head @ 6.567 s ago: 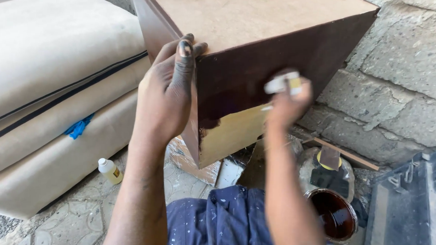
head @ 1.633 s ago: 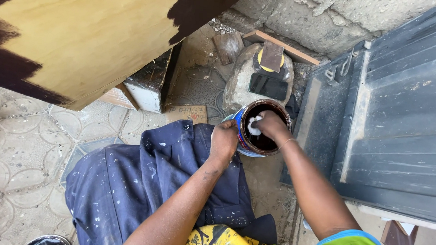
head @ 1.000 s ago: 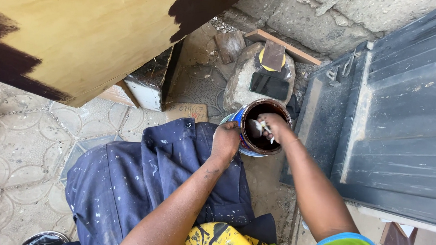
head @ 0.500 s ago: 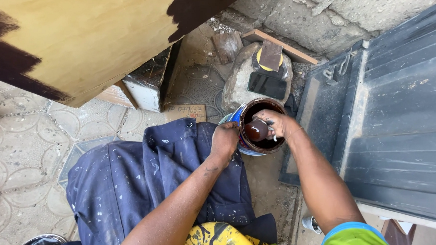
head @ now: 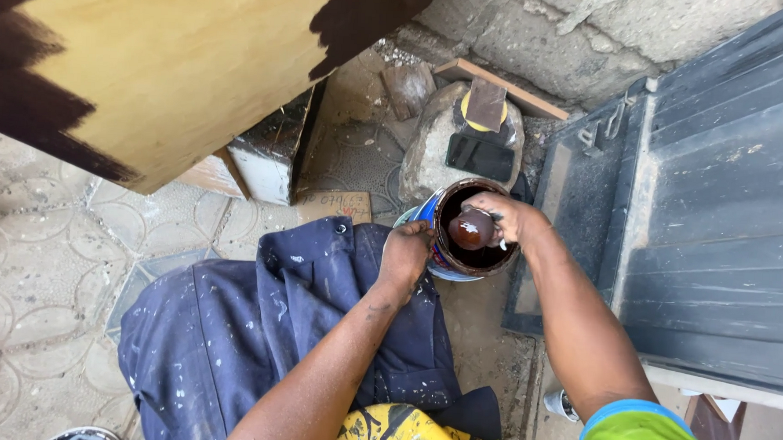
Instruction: Staining the exterior of a wooden cabinet using a cloth and dark wood stain.
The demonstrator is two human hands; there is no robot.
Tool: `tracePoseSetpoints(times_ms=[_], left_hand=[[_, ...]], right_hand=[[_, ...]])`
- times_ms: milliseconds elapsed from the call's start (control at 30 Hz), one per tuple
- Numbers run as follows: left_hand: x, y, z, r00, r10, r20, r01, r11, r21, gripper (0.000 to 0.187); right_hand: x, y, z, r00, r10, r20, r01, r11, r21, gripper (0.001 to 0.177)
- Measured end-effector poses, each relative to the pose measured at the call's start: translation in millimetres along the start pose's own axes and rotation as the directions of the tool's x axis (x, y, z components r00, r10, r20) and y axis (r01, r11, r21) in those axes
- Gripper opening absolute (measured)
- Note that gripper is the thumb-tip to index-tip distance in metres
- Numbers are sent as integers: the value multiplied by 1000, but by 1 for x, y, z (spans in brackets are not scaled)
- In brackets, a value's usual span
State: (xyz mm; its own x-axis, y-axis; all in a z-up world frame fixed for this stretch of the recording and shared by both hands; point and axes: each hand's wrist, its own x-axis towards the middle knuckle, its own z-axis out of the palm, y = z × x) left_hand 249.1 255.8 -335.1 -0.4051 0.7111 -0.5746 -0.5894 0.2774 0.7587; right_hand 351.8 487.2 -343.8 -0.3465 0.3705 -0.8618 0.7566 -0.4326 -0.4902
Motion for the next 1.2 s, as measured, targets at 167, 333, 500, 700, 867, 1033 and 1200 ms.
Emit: tracePoseSetpoints(times_ms=[167,333,500,700,867,1033,1200], left_hand=[[3,-3,0,998,12,54,-10,999,-43,31],[22,-19,2,996,22,90,-23,1000,4,21],[2,1,-7,994,-82,72,91,987,-132,28],[-48,44,-62,999,-28,-20,19,937,-349,45],[-86,81,-151,835,309,-455,-447,863,-235,27],[-162,136,-205,431,633,-643,-691,690,215,24],[-188,172,-214,377,774,-509,-777,563,281,38]], right_hand=[[-6,15,-14,1000,0,-19,2,995,101,31],[27,7,-13,972,231,-34,-233,964,-126,30],[50,12,-10,972,211,-99,-228,952,-206,25],[62,31,-32,951,-91,-295,115,991,66,38],[-13,-44,68,737,-667,110,434,591,680,21],[-96,-106,234,289,-940,181,367,284,886,53],[-146,-148,325,339,-779,-528,887,77,456,21]])
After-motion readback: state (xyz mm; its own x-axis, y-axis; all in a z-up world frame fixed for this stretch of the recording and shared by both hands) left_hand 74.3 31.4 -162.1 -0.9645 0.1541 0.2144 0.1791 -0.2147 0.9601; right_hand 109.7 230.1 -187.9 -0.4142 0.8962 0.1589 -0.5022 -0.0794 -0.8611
